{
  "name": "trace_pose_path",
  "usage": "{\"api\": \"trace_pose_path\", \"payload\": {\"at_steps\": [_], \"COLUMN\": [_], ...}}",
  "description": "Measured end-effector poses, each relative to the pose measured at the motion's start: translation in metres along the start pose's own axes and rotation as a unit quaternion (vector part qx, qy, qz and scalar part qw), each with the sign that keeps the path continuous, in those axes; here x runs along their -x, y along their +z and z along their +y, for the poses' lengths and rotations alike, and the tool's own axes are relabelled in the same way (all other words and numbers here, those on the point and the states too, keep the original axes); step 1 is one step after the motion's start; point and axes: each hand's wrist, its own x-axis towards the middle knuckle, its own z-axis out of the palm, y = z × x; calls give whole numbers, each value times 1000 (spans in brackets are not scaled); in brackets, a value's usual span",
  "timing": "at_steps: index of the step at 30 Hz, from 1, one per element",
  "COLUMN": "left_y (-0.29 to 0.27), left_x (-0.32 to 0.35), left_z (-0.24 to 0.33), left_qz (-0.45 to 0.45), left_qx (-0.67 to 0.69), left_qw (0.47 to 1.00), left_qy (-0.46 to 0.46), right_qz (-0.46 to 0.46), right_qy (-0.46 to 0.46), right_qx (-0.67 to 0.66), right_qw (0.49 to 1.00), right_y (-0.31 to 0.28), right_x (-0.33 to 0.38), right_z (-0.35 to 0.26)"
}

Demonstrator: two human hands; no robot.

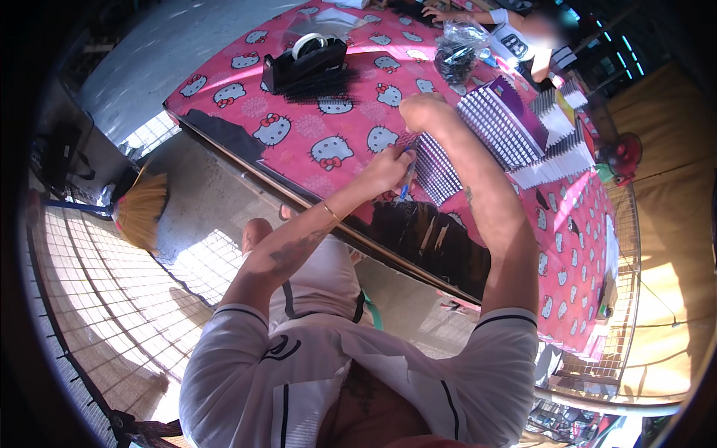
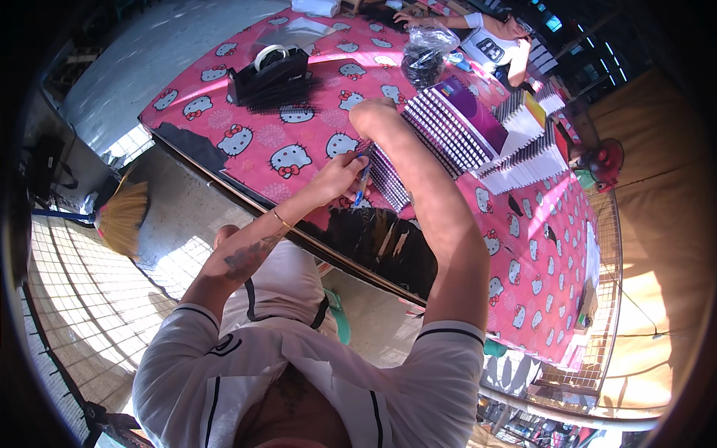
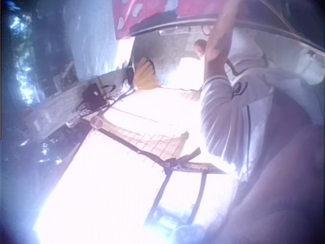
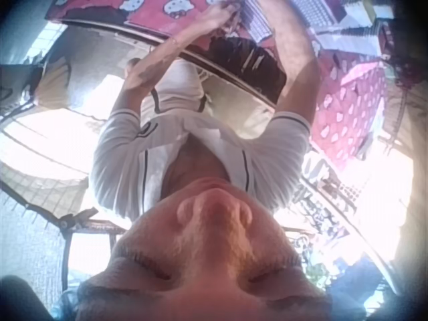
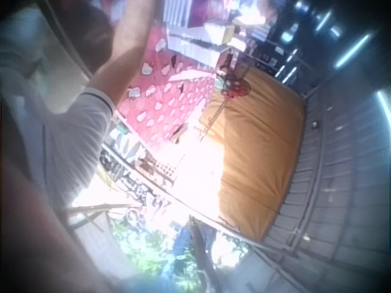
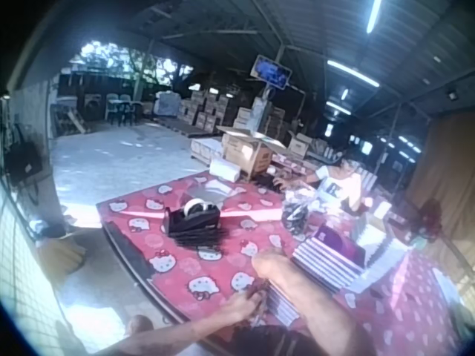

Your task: The person trims the edges of a stack of small notebooks using a pair of scissors, places the trimmed books onto a stack, and then applies small adhesive labels or pieces of tape to the covers of several green notebooks by hand.

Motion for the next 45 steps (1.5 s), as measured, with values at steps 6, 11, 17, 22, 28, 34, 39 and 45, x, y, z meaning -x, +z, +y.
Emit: {"api": "trace_pose_path", "payload": {"at_steps": [6,11,17,22,28,34,39,45], "left_y": [6,6,3,4,8,3,3,5], "left_x": [1,19,6,12,17,6,15,11], "left_z": [2,-1,-8,5,-12,-13,-15,-23], "left_qz": [14,3,25,11,30,34,-2,12], "left_qx": [-37,-10,-6,-86,20,-24,-26,36], "left_qw": [998,1000,1000,996,999,999,1000,999], "left_qy": [49,19,13,16,4,6,17,-15], "right_qz": [11,-6,-37,-34,-10,-50,-36,-40], "right_qy": [-8,6,-24,-4,-1,-18,-9,-17], "right_qx": [-2,8,42,33,3,20,0,14], "right_qw": [1000,1000,998,999,1000,998,999,999], "right_y": [2,4,-2,12,10,7,18,16], "right_x": [1,-2,1,-9,-6,-2,-9,-6], "right_z": [1,-3,-10,-6,-11,-15,-11,-22]}}
